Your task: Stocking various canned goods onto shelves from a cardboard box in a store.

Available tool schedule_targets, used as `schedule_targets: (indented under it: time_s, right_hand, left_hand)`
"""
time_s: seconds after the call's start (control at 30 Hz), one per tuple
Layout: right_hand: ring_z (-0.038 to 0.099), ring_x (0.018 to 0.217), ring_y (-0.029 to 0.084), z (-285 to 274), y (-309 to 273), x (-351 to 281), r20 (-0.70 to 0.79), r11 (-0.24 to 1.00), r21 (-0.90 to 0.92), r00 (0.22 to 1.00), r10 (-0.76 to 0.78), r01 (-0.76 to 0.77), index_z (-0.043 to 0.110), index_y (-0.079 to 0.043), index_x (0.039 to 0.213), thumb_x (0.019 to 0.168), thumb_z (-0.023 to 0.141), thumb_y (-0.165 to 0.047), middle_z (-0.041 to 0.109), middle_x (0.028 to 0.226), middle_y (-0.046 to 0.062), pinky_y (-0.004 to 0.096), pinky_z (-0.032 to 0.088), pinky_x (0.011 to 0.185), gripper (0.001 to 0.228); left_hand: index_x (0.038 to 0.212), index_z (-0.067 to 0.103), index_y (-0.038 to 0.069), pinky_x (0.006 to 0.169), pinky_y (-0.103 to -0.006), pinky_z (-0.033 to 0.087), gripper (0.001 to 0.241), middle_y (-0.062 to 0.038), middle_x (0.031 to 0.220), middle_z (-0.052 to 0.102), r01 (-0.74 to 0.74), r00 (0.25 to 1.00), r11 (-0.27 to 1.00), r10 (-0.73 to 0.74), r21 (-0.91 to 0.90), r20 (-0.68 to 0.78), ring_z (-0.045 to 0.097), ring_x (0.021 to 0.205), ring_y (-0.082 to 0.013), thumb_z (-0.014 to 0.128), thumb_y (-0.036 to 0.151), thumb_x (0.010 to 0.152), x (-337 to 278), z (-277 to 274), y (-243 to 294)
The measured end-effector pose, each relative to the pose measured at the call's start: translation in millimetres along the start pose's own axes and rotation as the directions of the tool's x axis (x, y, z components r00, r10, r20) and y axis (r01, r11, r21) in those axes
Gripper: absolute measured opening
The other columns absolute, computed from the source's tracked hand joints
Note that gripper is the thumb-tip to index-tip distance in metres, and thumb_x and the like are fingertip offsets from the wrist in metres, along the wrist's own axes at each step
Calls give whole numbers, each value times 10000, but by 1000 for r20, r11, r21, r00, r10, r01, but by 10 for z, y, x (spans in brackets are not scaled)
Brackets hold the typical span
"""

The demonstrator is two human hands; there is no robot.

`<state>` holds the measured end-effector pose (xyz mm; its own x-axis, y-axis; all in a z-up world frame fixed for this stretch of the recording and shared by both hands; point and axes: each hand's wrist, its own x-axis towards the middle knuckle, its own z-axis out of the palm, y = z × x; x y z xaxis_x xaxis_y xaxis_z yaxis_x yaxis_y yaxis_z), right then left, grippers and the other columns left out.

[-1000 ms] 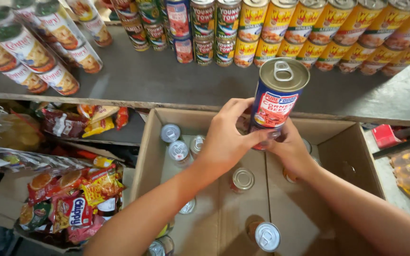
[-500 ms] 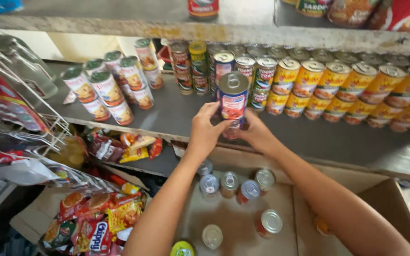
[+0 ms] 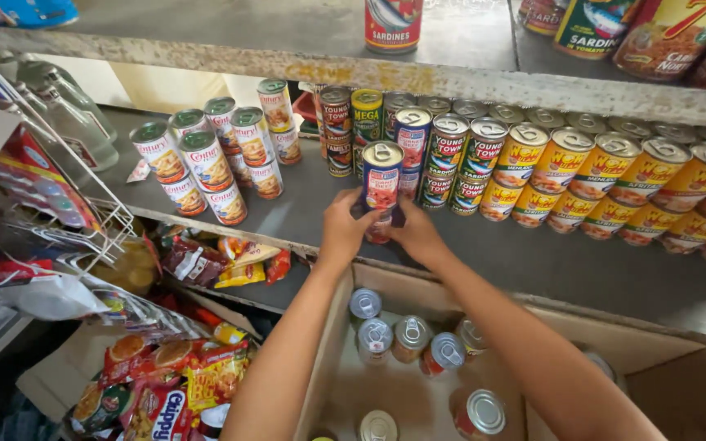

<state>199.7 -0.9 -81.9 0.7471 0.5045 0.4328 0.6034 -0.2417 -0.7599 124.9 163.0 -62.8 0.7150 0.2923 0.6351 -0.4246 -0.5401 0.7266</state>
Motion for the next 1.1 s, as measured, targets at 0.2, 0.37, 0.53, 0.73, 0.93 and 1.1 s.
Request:
schedule_targets:
  time_s: [0.2, 0.37, 0.53, 0.73, 0.93, 1.1]
  right_hand:
    - [726, 899, 283, 18, 105, -171, -80, 988, -147, 996, 31, -42, 596, -1, 1160, 772, 881, -224, 733, 1016, 159, 386, 566, 797, 530]
    - [724, 766, 295, -15, 158, -285, -13, 950, -309, 999, 41, -43, 688, -39, 953, 863, 883, -257, 744, 883, 163, 406, 557, 706, 306]
    - [723, 811, 340, 16, -312, -250, -208, 979, -183, 977, 46, -85, 538, 4, 1133, 788, 887, -231, 719, 920, 201, 441, 556, 703, 544]
    - [720, 983, 382, 20, -433, -225, -190, 985, -170, 981, -43, 10, 545, -6, 1266, 792, 830, -133, 726, 1070, 216, 462, 560, 817, 568]
    - [703, 979, 397, -27, -469, -224, -187, 970, -243, 981, -50, 3, 553, -22, 1282, 774, 835, -130, 730, 1053, 201, 478, 552, 805, 590]
    - [720, 955, 375, -74, -541, -231, -158, 962, -264, 987, 28, -70, 566, -43, 1267, 790, 854, -192, 748, 1016, 171, 477, 555, 788, 577]
  left_hand:
    - [1251, 656, -30, 930, -397, 540, 578, -214, 1159, 704, 46, 997, 999, -47, -15, -63, 703, 1081, -354, 851, 150, 737, -79, -4, 237]
    - [1210, 673, -32, 925, -418, 536, 521, -237, 1142, 712, 41, 994, 997, -34, 69, -102, 689, 1082, -384, 847, 148, 754, -71, 70, 284]
    - [1147, 691, -28, 884, -404, 562, 462, -214, 1083, 736, 100, 986, 994, -95, 31, -138, 727, 1025, -357, 855, 179, 768, -70, 66, 372]
    - [1149, 719, -24, 828, -350, 589, 468, -176, 1031, 777, 159, 983, 983, -166, -92, -73, 779, 937, -258, 846, 154, 736, -42, -32, 492]
    - [1143, 730, -20, 798, -345, 595, 463, -179, 1006, 773, 166, 984, 982, -172, -90, -54, 777, 897, -236, 838, 108, 711, -7, -30, 335]
    - [1148, 735, -19, 784, -338, 589, 460, -173, 992, 779, 150, 988, 987, -151, -51, -29, 773, 878, -216, 828, 92, 712, 9, -39, 356]
